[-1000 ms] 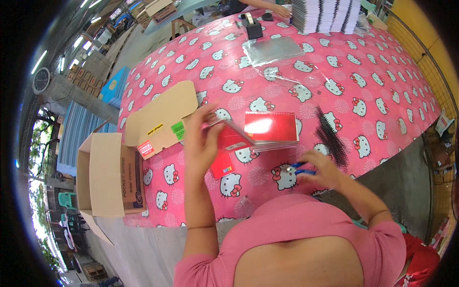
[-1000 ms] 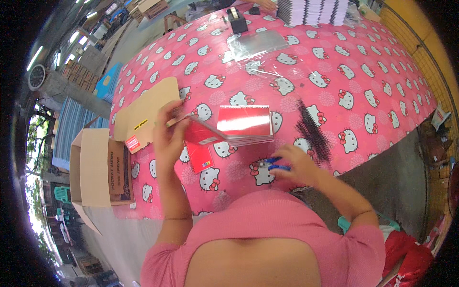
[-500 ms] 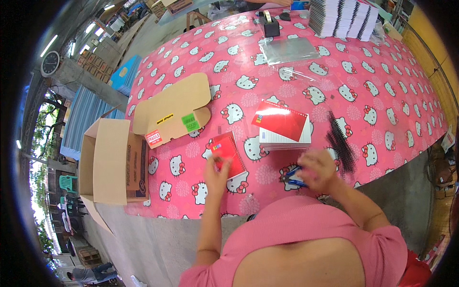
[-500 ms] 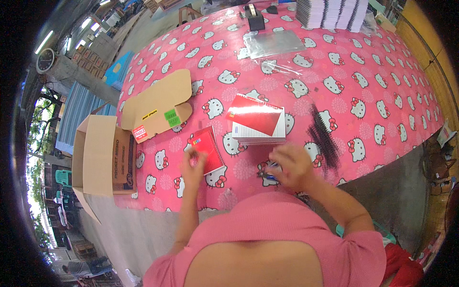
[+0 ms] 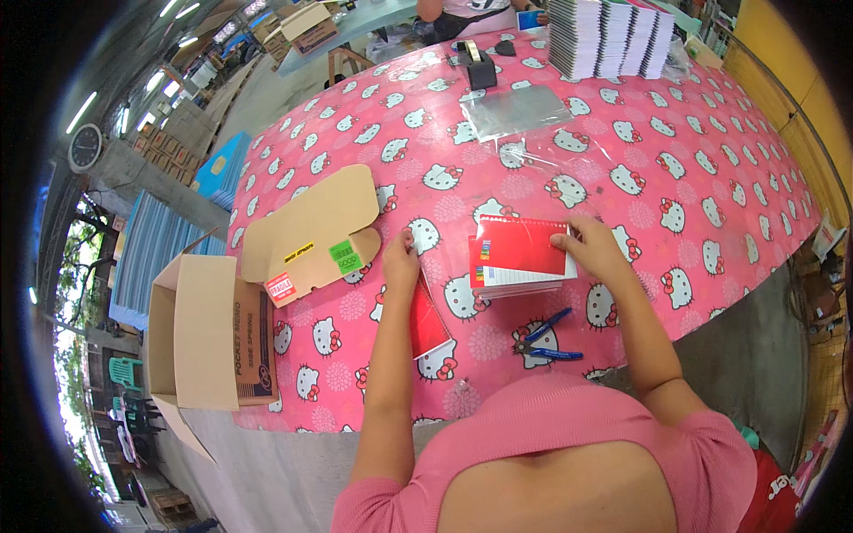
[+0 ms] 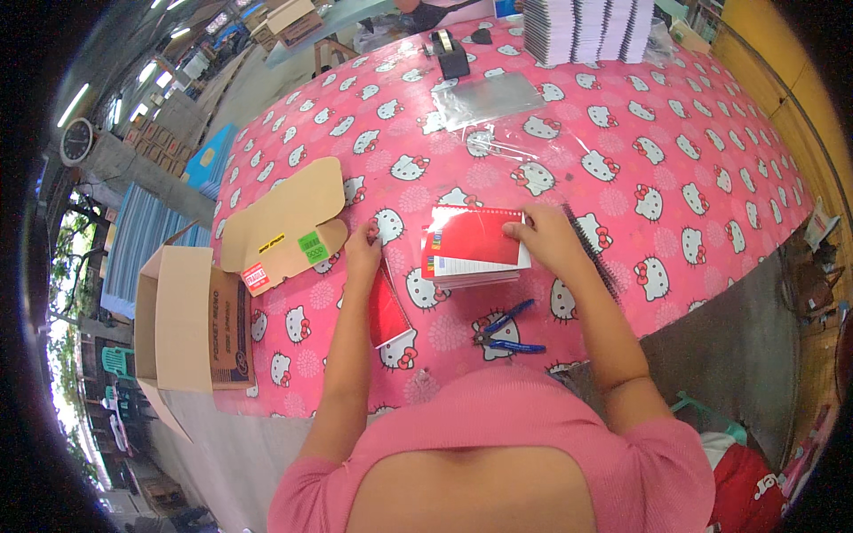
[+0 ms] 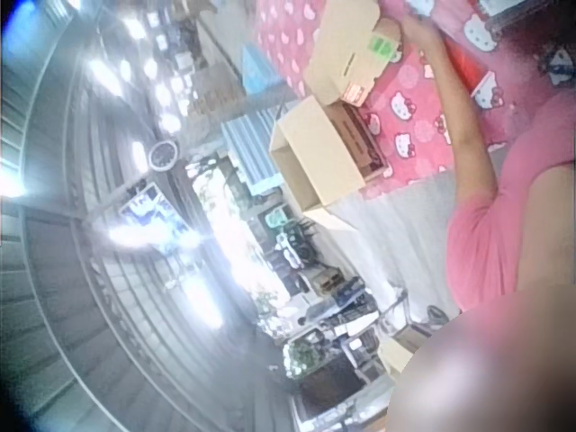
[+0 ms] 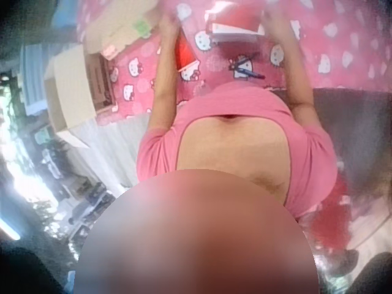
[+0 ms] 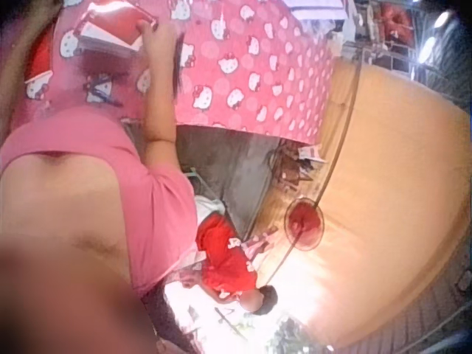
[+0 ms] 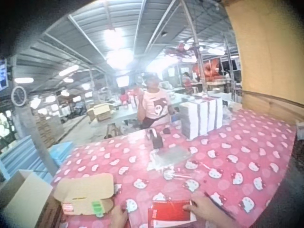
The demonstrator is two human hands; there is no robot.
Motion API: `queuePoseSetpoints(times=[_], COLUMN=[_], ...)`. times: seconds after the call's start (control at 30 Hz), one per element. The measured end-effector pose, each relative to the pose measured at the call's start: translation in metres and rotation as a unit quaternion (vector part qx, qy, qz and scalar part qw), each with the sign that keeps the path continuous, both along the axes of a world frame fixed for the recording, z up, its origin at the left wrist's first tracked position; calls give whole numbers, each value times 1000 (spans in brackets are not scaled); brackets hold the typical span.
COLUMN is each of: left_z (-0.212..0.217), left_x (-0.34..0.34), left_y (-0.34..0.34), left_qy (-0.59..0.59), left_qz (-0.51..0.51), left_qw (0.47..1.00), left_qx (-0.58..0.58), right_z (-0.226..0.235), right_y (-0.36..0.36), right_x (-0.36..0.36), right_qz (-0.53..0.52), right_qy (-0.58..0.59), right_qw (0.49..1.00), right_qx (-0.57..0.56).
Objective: The person retrieves red spiral-bound notebooks from a cardboard box and places them on a table. They then use a handheld stapler to attach a small white label to the spine of each notebook. The person repeats this process for several notebooks, stacking the finished items on the table.
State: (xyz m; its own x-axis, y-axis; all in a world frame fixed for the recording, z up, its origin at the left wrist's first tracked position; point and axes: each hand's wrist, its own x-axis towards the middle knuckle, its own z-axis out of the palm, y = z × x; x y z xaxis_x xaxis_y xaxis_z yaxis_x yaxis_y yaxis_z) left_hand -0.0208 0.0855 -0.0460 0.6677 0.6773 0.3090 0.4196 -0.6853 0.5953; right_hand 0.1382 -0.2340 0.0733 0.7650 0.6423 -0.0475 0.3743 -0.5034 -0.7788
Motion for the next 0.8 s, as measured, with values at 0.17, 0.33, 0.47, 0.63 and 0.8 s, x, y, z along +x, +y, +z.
queuePoseSetpoints(times=[0.17,0.33,0.47,0.63,0.8], left_z=[-2,2,26,94,125], left_x=[12,5,-1,8,3], left_y=[0,-1,-14,-84,-165], left_qy=[50,79,72,-229,-225], left_qz=[-7,-44,-61,-97,-198], left_qw=[999,996,991,951,934], left_qx=[16,19,92,-184,-192], right_z=[-16,-15,-11,-1,-22], right_y=[1,-3,-4,-7,16], right_x=[11,7,4,-1,-30], right_qz=[-4,-51,-41,-56,34], right_qy=[-92,7,-25,131,122], right_qw=[995,997,999,955,921], right_qx=[46,61,-2,261,369])
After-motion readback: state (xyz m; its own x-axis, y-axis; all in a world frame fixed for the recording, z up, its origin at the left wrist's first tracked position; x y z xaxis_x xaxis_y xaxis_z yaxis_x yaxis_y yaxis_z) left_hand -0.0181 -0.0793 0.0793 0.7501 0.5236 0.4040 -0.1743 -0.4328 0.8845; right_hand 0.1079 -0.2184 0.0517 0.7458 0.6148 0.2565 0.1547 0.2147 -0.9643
